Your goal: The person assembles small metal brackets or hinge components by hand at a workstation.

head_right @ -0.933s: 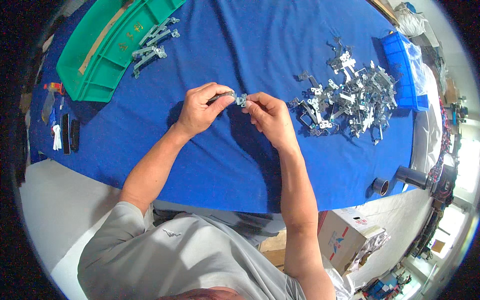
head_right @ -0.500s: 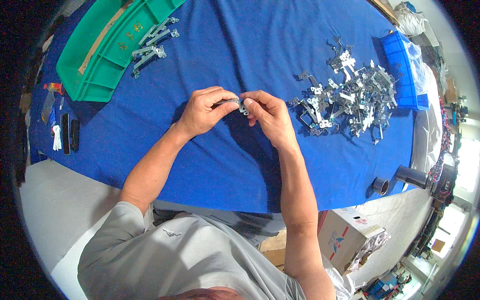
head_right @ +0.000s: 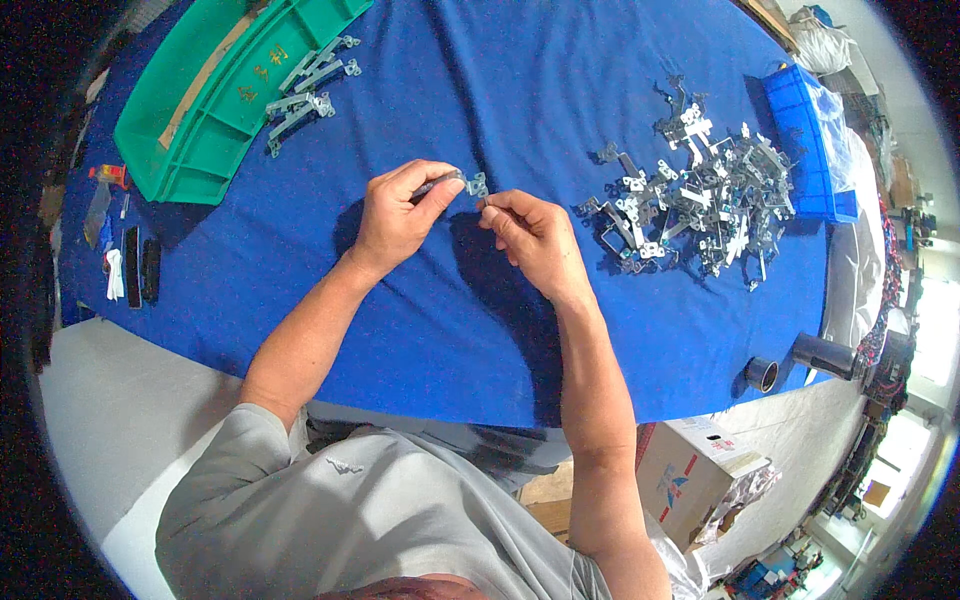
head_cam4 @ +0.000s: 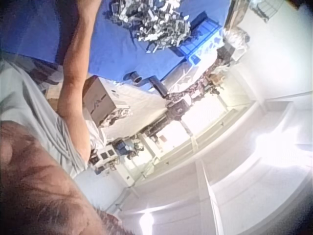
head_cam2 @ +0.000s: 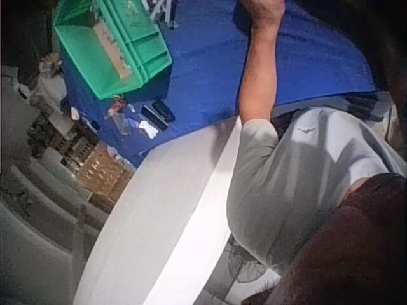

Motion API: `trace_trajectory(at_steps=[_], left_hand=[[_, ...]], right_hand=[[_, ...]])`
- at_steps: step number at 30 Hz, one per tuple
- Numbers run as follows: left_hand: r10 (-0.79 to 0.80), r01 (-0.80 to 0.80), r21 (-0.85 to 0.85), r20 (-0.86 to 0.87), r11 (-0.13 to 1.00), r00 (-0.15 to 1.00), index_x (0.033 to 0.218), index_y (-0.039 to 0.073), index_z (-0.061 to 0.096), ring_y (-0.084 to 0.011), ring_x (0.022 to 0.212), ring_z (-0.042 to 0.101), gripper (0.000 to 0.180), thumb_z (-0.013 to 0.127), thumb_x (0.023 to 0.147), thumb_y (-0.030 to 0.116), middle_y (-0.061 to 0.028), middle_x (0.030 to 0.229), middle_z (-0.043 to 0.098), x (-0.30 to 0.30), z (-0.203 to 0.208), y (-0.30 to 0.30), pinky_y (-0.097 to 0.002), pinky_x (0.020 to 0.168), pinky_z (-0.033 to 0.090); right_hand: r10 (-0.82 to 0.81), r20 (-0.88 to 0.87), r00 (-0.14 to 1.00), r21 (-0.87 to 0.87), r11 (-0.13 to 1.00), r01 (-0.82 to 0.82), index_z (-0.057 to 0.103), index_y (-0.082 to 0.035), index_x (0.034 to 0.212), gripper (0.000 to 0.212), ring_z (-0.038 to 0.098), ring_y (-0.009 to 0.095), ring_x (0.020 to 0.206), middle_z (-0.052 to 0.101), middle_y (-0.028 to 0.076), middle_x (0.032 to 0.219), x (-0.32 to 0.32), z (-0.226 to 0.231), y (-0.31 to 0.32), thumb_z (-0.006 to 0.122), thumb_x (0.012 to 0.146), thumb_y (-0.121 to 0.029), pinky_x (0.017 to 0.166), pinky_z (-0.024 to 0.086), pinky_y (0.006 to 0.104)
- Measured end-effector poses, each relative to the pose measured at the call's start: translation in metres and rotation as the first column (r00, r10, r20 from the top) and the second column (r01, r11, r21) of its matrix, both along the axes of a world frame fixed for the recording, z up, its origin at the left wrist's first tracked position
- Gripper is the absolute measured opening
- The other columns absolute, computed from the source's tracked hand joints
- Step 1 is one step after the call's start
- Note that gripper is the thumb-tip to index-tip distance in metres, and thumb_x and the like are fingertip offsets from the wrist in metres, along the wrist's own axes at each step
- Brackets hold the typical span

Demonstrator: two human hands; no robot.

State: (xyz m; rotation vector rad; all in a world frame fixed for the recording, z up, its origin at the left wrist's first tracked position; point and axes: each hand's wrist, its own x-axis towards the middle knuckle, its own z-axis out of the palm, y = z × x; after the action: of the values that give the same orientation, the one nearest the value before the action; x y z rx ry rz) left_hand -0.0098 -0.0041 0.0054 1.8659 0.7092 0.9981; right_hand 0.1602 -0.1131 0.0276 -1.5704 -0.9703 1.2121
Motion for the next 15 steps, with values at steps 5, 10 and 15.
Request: trace_trajectory(at_steps=[5, 10, 15], left_hand=[[-0.056, 0.051, -0.068, -0.077, 0.996, 0.995, 0.099, -0.001, 0.071, -0.0097, 0.072, 0.064, 0.014, 0.070, 0.092, 0.012, -0.0085, 0.085, 0.071, 0.000, 0.004, -0.001, -0.0266, 0.063, 0.050], [-0.072, 0.069, -0.047, -0.058, 0.996, 0.996, 0.100, -0.002, 0.071, -0.0126, 0.075, 0.066, 0.016, 0.069, 0.093, 0.012, -0.0099, 0.087, 0.072, -0.001, 0.005, -0.002, -0.0281, 0.065, 0.051], [-0.081, 0.082, 0.029, -0.024, 0.996, 0.996, 0.100, -0.002, 0.071, -0.0150, 0.077, 0.067, 0.016, 0.068, 0.093, 0.012, -0.0110, 0.088, 0.072, 0.001, 0.001, 0.000, -0.0292, 0.067, 0.052]], right_hand=[[0.008, 0.037, 0.999, 0.023, 1.000, -0.009, 0.070, -0.001, 0.105, 0.021, 0.055, 0.005, 0.064, 0.064, -0.001, 0.079, 0.002, -0.005, 0.000, 0.063, 0.099, -0.020, 0.054, 0.044, 0.0215], [-0.026, 0.017, 1.000, 0.144, 0.989, 0.024, 0.065, -0.001, 0.107, 0.017, 0.058, 0.007, 0.066, 0.063, 0.001, 0.078, 0.002, -0.014, 0.002, 0.064, 0.098, -0.015, 0.056, 0.047, 0.0236], [-0.079, 0.030, 0.996, 0.195, 0.978, 0.072, 0.063, 0.000, 0.109, 0.016, 0.059, 0.008, 0.069, 0.062, 0.003, 0.082, -0.003, -0.011, 0.004, 0.066, 0.096, -0.010, 0.061, 0.053, 0.0247]])
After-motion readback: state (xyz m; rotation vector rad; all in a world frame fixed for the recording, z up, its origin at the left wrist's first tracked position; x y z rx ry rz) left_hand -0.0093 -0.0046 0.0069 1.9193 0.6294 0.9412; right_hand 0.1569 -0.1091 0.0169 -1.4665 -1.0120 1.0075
